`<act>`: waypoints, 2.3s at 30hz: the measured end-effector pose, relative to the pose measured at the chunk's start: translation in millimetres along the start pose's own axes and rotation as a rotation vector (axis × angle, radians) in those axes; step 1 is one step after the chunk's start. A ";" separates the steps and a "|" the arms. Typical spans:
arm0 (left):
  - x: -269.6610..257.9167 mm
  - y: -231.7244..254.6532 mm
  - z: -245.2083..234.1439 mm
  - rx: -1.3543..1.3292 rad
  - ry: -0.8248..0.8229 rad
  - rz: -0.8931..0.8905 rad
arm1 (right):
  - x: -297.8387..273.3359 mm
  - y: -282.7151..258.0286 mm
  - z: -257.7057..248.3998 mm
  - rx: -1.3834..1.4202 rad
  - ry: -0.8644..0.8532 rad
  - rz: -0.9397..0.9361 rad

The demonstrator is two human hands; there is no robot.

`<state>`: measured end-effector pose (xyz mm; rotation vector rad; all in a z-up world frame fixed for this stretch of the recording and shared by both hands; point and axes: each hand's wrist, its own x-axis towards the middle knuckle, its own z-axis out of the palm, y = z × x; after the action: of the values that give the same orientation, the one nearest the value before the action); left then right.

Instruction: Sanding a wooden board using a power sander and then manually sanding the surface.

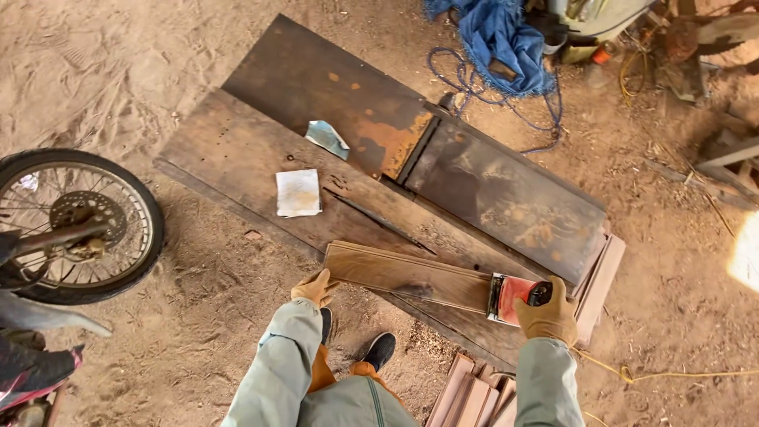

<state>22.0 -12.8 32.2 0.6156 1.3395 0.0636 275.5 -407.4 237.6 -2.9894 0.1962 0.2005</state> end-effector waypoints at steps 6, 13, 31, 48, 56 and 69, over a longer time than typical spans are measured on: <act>6.8 -2.8 -3.1 0.014 -0.085 -0.022 | -39.4 -60.4 8.3 -0.022 -0.020 -0.070; -12.7 10.2 1.3 0.005 -0.121 -0.034 | -93.4 -150.6 3.5 -0.025 -0.150 -0.096; -12.8 51.2 -35.3 0.162 -0.708 -0.248 | -203.4 -344.0 11.4 -0.086 -0.341 -0.144; -1.8 58.6 -23.9 0.092 -0.538 -0.407 | -208.4 -318.5 -4.9 0.127 -0.224 -0.044; -4.2 67.8 -20.5 0.169 -0.600 -0.352 | -175.6 -221.8 -18.7 0.289 -0.279 0.139; 24.3 46.8 -5.5 0.383 -0.239 0.097 | 34.1 174.3 -206.9 0.182 0.247 0.400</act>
<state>37.2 38.0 31.2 0.9798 1.0953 -0.1869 310.3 -612.9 413.3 -2.7542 0.7939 -0.1414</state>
